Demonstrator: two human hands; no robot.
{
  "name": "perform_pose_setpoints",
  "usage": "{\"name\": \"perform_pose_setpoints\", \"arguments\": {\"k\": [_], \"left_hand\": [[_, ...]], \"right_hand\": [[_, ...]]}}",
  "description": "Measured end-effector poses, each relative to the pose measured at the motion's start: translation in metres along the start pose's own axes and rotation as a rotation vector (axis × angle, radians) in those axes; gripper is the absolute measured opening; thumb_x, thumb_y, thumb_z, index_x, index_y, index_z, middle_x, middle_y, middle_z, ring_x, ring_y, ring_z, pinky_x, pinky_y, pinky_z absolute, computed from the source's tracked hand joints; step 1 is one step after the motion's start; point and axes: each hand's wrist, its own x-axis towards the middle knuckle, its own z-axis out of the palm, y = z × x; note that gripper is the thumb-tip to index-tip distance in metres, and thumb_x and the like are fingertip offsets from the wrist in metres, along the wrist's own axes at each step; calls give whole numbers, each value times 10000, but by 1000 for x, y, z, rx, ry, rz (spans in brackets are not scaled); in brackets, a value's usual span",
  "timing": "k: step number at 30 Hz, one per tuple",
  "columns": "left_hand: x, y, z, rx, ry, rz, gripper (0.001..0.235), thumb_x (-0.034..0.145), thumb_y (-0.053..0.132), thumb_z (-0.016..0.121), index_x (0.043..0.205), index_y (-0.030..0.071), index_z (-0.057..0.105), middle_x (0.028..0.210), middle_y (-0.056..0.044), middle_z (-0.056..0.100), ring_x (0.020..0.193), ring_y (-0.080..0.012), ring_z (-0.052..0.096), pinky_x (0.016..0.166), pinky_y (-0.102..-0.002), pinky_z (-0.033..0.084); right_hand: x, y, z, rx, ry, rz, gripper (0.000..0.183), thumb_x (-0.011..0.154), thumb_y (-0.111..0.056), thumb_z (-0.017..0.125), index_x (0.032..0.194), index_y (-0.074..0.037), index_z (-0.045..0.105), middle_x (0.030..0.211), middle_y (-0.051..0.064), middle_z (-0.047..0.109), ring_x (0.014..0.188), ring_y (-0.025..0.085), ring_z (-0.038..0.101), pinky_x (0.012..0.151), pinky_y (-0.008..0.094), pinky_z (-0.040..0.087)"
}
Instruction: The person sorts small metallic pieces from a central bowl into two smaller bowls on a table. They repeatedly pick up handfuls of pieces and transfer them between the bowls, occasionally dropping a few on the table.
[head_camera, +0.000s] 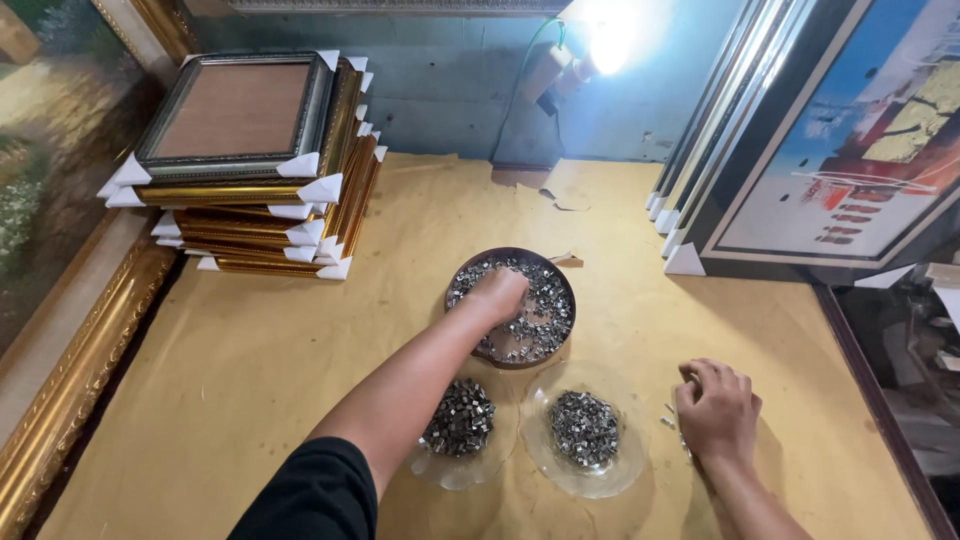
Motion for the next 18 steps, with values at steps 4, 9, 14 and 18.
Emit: {"name": "perform_pose_setpoints", "arguments": {"k": [4, 9, 14, 18], "left_hand": [[-27, 7, -10, -2, -51, -52, 80, 810, -27, 544, 820, 22, 606, 804, -118, 609, 741, -223, 590, 626, -321, 488], [-60, 10, -18, -430, 111, -166, 91, 877, 52, 494, 831, 62, 572, 857, -74, 586, 742, -158, 558, 621, -276, 482], [-99, 2, -27, -538, 175, -164, 79, 836, 147, 538, 838, 132, 616, 871, -25, 650, 749, -147, 589, 636, -299, 460], [-152, 4, -38, -649, 97, -202, 90, 849, 135, 524, 828, 117, 609, 834, -14, 611, 726, -122, 541, 622, -260, 416]], "right_hand": [[0, 1, -1, -9, -7, -21, 260, 743, -175, 481, 935, -200, 654, 1084, -16, 611, 1055, 224, 483, 845, 400, 353], [0, 0, -1, -13, -17, -19, 251, 762, -187, 481, 940, -190, 657, 1071, -6, 616, 1037, 231, 476, 856, 391, 345], [-1, 3, 2, -17, 22, -52, 245, 754, -178, 485, 924, -196, 660, 1060, -13, 619, 1029, 235, 482, 838, 398, 352], [-3, -2, -3, -14, -2, -31, 250, 762, -173, 475, 926, -184, 664, 1065, -6, 621, 1025, 243, 481, 832, 398, 348]]}}
